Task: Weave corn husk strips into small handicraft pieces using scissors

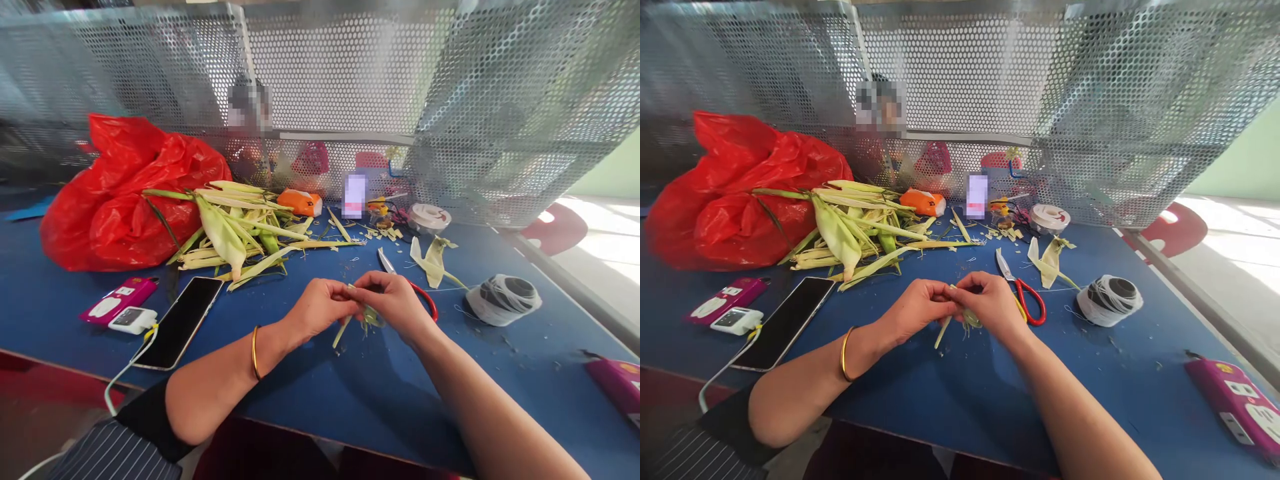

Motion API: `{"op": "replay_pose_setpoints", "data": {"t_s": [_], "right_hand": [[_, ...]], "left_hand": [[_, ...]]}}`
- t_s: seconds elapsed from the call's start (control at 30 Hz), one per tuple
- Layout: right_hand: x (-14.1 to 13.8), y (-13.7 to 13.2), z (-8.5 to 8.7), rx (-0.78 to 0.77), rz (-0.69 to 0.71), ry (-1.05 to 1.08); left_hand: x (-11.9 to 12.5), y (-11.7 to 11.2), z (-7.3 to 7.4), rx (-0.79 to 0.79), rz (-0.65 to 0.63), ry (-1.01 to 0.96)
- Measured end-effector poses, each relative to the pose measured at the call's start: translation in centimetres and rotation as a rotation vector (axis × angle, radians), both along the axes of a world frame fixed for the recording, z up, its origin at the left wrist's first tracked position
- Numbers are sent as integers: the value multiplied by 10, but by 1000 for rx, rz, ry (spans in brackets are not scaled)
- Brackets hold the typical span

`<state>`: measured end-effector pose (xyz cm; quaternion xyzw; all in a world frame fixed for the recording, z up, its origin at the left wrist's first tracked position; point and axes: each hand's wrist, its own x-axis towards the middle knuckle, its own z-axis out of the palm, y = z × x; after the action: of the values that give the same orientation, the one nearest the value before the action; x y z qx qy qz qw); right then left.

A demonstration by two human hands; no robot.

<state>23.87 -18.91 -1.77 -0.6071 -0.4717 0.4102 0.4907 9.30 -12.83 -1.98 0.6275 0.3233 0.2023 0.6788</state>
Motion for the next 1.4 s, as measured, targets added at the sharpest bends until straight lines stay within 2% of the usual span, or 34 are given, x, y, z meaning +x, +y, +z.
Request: {"op": "replay_pose_setpoints", "data": {"t_s": [0.13,0.23,0.33,0.5,0.67,0.8,0.97,1.1,1.17,1.3,1.4], "right_hand": [[-1,-1,1,-15,-39,92],[1,0,1,44,-108,95],[-1,2,1,111,-156,115],[-3,5,0,127,-191,269],[1,7,-2,215,-276,337],[0,7,-3,243,-239,339],[8,5,3,200,-215,138],[22,1,9,112,44,-132],[25,0,8,107,111,-238],[24,0,1,171,66,-365],[20,1,-3,205,81,-450]], "left_hand": [[0,0,0,-5,-11,20],[0,-1,0,-11,-34,33],[-1,-3,-1,8,-139,54],[-3,-3,-6,50,-313,74],[-5,-1,-7,45,-322,69],[-4,-2,-3,-12,-278,48],[-3,0,-1,-91,-73,-33],[-2,6,-1,-162,75,-118],[-2,8,0,-216,93,-144],[-4,10,2,-365,65,-164],[-5,9,2,-410,45,-154]]}}
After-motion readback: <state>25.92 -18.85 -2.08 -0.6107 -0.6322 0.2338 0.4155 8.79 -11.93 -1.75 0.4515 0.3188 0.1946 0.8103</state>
